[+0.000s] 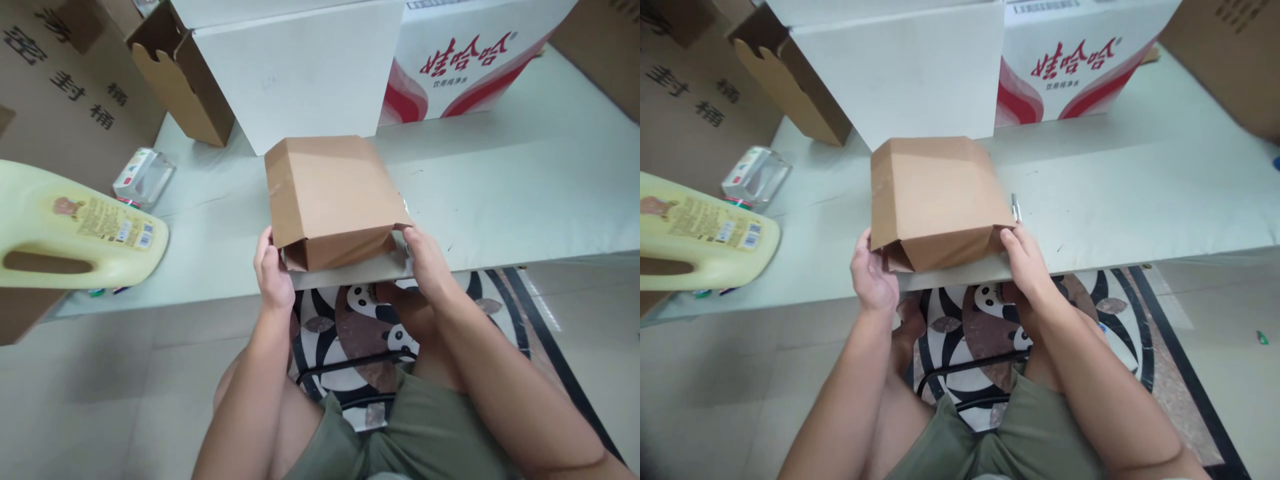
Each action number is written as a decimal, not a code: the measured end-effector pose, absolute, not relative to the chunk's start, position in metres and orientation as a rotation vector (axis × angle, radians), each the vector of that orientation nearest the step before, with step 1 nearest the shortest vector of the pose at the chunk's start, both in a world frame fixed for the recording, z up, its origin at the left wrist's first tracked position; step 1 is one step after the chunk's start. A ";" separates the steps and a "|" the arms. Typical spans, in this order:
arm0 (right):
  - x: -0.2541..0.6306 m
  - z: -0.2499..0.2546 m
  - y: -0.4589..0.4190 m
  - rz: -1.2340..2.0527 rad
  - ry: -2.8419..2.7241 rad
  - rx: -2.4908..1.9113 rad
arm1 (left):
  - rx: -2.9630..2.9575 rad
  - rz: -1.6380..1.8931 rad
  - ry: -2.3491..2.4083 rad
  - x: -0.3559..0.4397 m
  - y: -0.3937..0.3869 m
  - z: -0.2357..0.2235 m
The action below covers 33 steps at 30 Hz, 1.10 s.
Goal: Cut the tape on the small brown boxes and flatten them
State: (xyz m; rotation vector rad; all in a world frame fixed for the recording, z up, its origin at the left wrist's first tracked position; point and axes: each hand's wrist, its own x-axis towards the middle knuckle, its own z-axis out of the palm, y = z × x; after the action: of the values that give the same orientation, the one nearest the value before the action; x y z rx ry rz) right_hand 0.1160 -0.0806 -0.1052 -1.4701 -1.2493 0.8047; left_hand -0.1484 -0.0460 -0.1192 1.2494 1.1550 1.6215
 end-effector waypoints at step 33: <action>0.095 -0.092 -0.085 0.805 -1.125 -1.407 | 1.117 1.391 1.161 -0.161 -0.042 -0.093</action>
State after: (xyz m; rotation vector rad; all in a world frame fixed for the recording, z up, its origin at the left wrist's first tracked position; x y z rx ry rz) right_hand 0.0953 -0.0852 -0.0917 -1.4069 -1.1255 0.8055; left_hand -0.1609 -0.0419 -0.0932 1.1173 1.1610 1.3912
